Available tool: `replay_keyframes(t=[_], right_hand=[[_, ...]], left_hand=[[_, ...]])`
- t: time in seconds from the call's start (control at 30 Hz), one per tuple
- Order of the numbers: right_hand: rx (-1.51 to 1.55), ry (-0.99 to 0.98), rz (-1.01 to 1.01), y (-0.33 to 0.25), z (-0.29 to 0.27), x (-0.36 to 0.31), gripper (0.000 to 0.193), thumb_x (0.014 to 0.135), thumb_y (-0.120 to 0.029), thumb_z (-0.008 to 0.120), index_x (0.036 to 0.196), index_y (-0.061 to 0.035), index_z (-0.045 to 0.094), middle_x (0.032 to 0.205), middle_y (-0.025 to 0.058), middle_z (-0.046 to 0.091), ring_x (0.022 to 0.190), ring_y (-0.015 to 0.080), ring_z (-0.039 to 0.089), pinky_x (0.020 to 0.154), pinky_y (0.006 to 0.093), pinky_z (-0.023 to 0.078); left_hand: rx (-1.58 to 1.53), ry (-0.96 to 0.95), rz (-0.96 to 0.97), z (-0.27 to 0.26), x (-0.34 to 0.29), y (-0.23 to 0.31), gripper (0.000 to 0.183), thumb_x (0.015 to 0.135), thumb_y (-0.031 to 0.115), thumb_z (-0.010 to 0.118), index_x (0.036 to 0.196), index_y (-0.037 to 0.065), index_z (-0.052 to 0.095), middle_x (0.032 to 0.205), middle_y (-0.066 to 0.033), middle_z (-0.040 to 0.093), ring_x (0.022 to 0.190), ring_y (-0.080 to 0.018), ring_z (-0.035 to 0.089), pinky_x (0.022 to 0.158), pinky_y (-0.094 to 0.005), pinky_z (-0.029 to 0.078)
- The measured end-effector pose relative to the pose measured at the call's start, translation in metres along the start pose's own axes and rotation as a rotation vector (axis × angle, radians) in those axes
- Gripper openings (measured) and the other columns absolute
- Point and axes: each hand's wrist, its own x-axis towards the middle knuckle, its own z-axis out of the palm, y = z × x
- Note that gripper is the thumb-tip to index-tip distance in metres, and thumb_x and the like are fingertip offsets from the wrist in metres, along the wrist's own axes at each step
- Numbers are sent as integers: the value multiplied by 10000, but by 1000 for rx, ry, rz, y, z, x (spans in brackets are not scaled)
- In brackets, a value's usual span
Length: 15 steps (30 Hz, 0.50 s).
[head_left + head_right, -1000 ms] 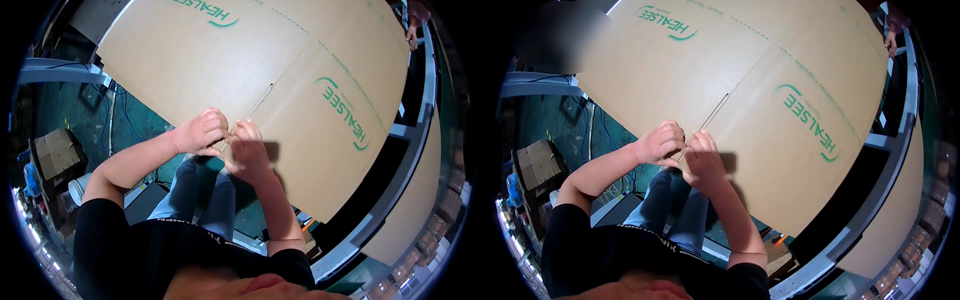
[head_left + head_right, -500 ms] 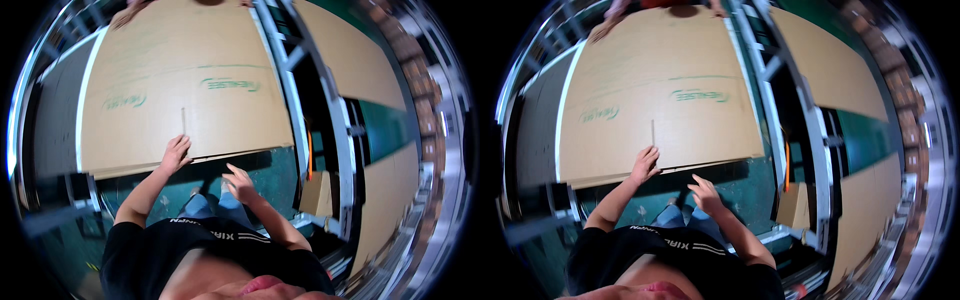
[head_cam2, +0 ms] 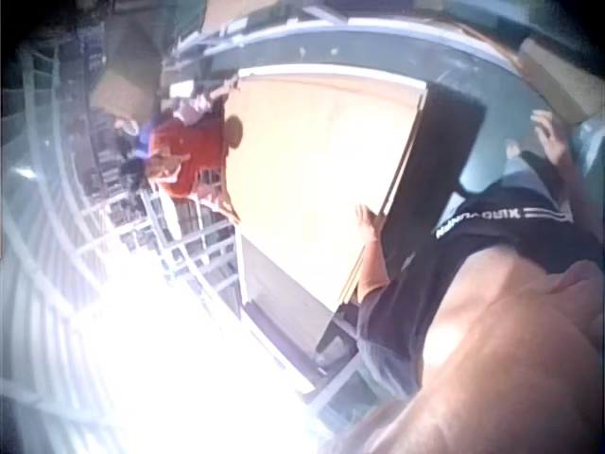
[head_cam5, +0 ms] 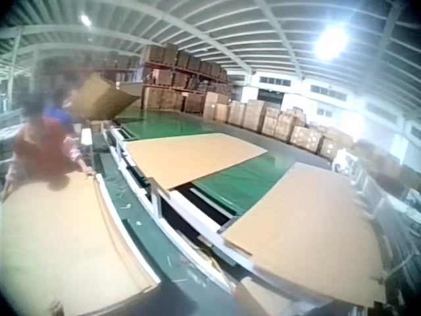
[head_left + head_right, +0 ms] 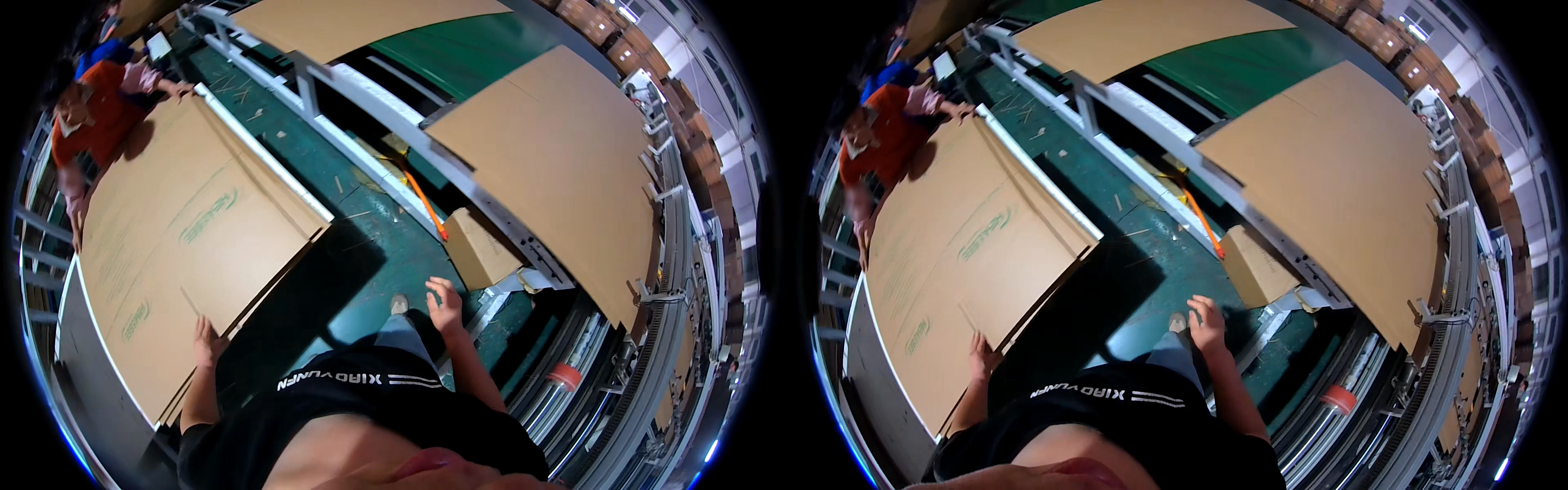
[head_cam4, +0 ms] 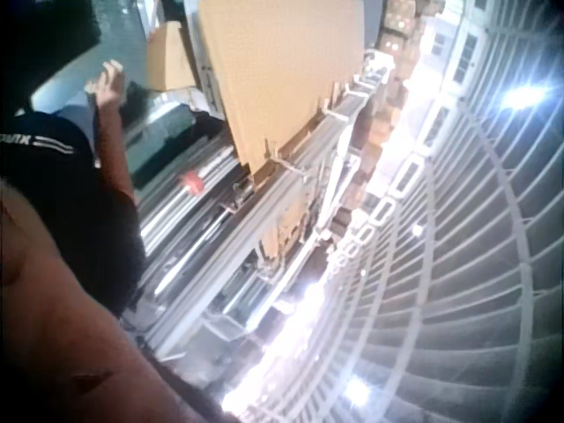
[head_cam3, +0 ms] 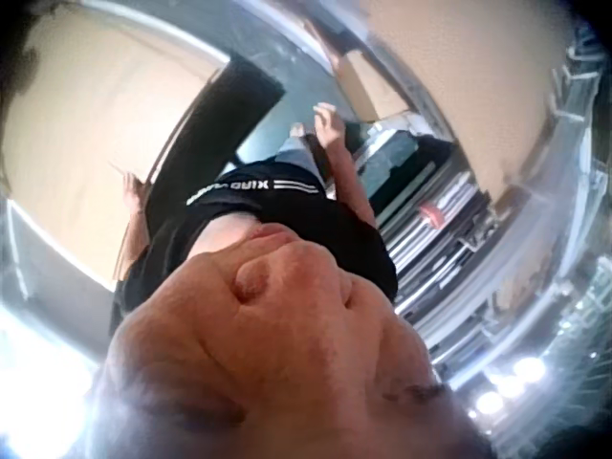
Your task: The person assembles flat cardboard boxes on a conveyor belt. They pick up the flat sheets, fold the flaps, and interlock the tabs to form the box structure. The person repeats this process for multiple boxes, placing the finished items onto the moving belt.
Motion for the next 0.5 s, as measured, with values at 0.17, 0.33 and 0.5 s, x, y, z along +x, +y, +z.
replay_keyframes(t=[0.17,0.33,0.5], right_hand=[[-299,272,-22,110,-124,64,302,747,-5,671,1043,-31,621,1081,182,611,1060,344,567,933,412,433],[-774,795,809,259,-333,40,476,752,-195,698,1169,1,578,1122,213,613,1030,348,588,860,442,465],[-861,633,1552,356,-432,-21,541,808,-461,606,1232,-127,591,1211,178,586,1054,347,574,927,510,438]], left_hand=[[23,-14,-326,8,1,20,708,635,334,780,1183,-48,546,1309,-244,500,1225,-408,460,1044,-399,393],[243,-478,-635,-8,42,111,609,773,275,687,1277,15,464,1292,-211,497,1180,-350,499,1005,-410,411],[399,-248,-909,11,42,163,627,833,220,640,1373,31,385,1389,-192,432,1238,-345,463,1001,-418,408]])
